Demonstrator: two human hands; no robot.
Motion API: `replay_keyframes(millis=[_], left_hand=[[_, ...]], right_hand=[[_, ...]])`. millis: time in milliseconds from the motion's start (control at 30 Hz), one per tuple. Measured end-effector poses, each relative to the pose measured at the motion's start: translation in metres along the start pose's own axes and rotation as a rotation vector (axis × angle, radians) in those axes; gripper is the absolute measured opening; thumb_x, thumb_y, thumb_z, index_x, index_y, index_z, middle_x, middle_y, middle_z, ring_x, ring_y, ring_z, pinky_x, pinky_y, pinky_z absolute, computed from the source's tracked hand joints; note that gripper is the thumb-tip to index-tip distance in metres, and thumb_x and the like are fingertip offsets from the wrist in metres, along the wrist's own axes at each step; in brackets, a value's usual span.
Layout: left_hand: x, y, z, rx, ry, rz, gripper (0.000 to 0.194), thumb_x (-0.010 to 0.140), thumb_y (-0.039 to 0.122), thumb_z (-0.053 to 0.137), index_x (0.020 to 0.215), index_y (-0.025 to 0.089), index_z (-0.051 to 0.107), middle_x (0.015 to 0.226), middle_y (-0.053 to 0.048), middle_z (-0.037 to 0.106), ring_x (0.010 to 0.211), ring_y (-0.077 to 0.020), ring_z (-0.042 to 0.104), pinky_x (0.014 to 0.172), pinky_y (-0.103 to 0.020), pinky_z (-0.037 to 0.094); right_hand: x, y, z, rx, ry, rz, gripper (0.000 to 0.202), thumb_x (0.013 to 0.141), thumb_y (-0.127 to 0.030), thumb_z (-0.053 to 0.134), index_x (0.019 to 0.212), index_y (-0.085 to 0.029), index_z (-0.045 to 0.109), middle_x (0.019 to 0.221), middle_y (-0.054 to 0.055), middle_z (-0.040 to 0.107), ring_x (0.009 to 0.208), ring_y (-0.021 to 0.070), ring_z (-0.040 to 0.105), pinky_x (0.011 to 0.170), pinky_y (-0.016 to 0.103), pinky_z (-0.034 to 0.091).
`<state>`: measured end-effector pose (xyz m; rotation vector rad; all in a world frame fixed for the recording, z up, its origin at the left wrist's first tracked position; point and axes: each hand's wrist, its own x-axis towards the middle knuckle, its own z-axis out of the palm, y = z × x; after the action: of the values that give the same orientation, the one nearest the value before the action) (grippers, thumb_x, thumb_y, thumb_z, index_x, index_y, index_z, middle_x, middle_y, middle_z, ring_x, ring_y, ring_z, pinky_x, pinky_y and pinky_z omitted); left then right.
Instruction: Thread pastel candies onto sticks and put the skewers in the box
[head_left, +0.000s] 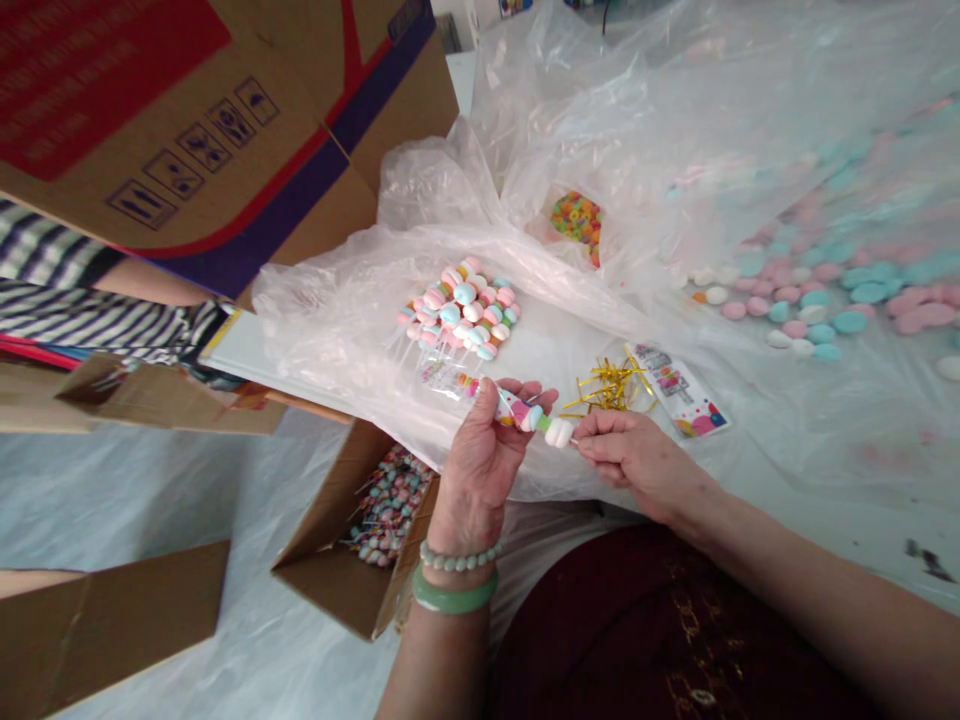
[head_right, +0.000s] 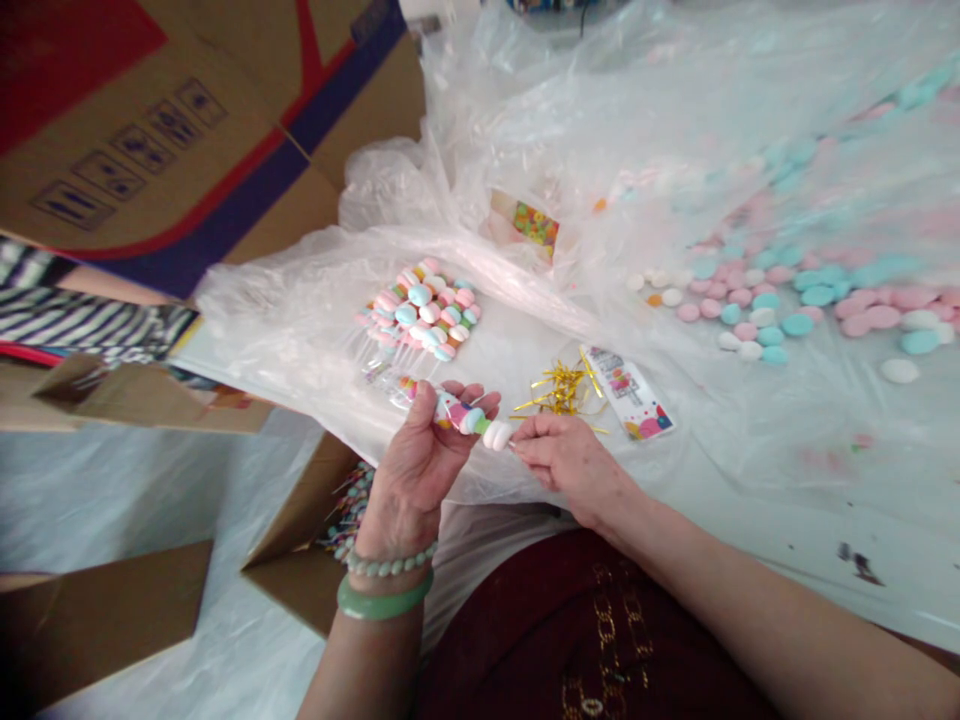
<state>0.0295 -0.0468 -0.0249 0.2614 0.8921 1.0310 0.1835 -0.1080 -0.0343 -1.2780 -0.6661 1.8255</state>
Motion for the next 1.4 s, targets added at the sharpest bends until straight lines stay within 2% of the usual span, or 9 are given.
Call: replay_keyframes(millis=[167, 267, 367, 500, 700, 833, 1033, 1233, 1400], left_hand=[[0.001, -0.001, -0.005, 0.002, -0.049, -0.006, 0.026, 0.085, 0.037, 0.060, 0.079, 0.013, 0.064, 0.079, -0.007, 0.070, 0.082, -0.0204, 0.069, 0.089, -0.039, 0.053], [0.002, -0.002, -0.006, 0.025, -0.046, -0.030, 0.027, 0.085, 0.038, 0.059, 0.078, 0.013, 0.064, 0.078, -0.008, 0.070, 0.081, -0.0211, 0.070, 0.084, -0.037, 0.055], [0.001, -0.002, -0.003, 0.035, -0.035, -0.034, 0.026, 0.086, 0.038, 0.058, 0.078, 0.013, 0.063, 0.079, -0.007, 0.070, 0.080, -0.0213, 0.070, 0.082, -0.036, 0.055], [0.001, -0.001, 0.001, 0.019, 0.003, -0.024, 0.027, 0.090, 0.034, 0.052, 0.076, 0.013, 0.062, 0.076, -0.007, 0.069, 0.078, -0.0193, 0.070, 0.085, -0.037, 0.054], [0.002, 0.003, 0.000, 0.006, 0.134, -0.101, 0.030, 0.090, 0.036, 0.050, 0.076, 0.012, 0.061, 0.081, -0.010, 0.069, 0.081, -0.0219, 0.069, 0.082, -0.037, 0.055], [0.000, 0.006, 0.000, 0.001, 0.124, -0.122, 0.033, 0.092, 0.037, 0.047, 0.078, 0.010, 0.061, 0.082, -0.012, 0.069, 0.083, -0.0235, 0.069, 0.080, -0.037, 0.056], [-0.002, 0.005, -0.001, 0.024, 0.025, -0.057, 0.031, 0.089, 0.037, 0.052, 0.078, 0.010, 0.062, 0.081, -0.011, 0.070, 0.082, -0.0250, 0.069, 0.081, -0.040, 0.055], [-0.001, 0.001, -0.005, 0.061, -0.027, -0.007, 0.029, 0.089, 0.037, 0.053, 0.080, 0.011, 0.064, 0.083, -0.011, 0.071, 0.084, -0.0247, 0.070, 0.082, -0.038, 0.054], [-0.001, -0.003, -0.005, 0.088, -0.055, 0.038, 0.025, 0.086, 0.037, 0.058, 0.083, 0.013, 0.064, 0.088, -0.009, 0.071, 0.086, -0.0239, 0.070, 0.086, -0.037, 0.053]], right_hand=[[0.007, 0.001, -0.017, 0.593, -0.277, 0.389, 0.011, 0.074, -0.008, 0.057, 0.074, -0.015, 0.048, 0.056, -0.008, 0.034, 0.040, 0.0009, 0.014, 0.035, 0.011, 0.012], [0.008, 0.001, -0.020, 0.690, -0.329, 0.480, 0.012, 0.080, -0.007, 0.052, 0.073, -0.015, 0.045, 0.057, -0.008, 0.033, 0.039, 0.0008, 0.015, 0.035, 0.009, 0.014], [0.006, -0.001, -0.013, 0.649, -0.321, 0.455, 0.010, 0.080, -0.009, 0.052, 0.075, -0.015, 0.046, 0.057, -0.008, 0.033, 0.039, 0.0010, 0.014, 0.035, 0.010, 0.012], [0.000, -0.002, 0.000, 0.307, -0.109, 0.174, 0.007, 0.074, -0.017, 0.058, 0.076, -0.016, 0.052, 0.055, -0.008, 0.036, 0.041, 0.0027, 0.017, 0.037, 0.016, 0.011], [-0.007, 0.004, 0.001, -0.702, 0.213, -0.466, 0.003, 0.073, -0.018, 0.059, 0.071, -0.019, 0.058, 0.067, -0.002, 0.049, 0.064, 0.0124, 0.045, 0.059, 0.025, 0.032], [-0.008, 0.011, -0.004, -0.991, 0.307, -0.635, 0.014, 0.084, -0.019, 0.050, 0.074, -0.019, 0.060, 0.075, 0.003, 0.057, 0.073, 0.0156, 0.052, 0.068, 0.028, 0.035], [-0.006, 0.003, -0.003, -0.681, 0.284, -0.405, 0.018, 0.082, -0.026, 0.052, 0.066, -0.019, 0.059, 0.057, -0.002, 0.051, 0.057, 0.0112, 0.047, 0.054, 0.023, 0.033], [-0.005, -0.006, 0.000, -0.076, 0.114, -0.003, 0.013, 0.070, -0.029, 0.060, 0.065, -0.018, 0.054, 0.042, -0.008, 0.042, 0.034, 0.0042, 0.025, 0.034, 0.019, 0.014], [-0.007, -0.006, 0.001, 0.120, 0.032, 0.071, 0.016, 0.067, -0.028, 0.065, 0.067, -0.017, 0.053, 0.039, -0.009, 0.042, 0.029, 0.0016, 0.021, 0.031, 0.017, 0.008]])
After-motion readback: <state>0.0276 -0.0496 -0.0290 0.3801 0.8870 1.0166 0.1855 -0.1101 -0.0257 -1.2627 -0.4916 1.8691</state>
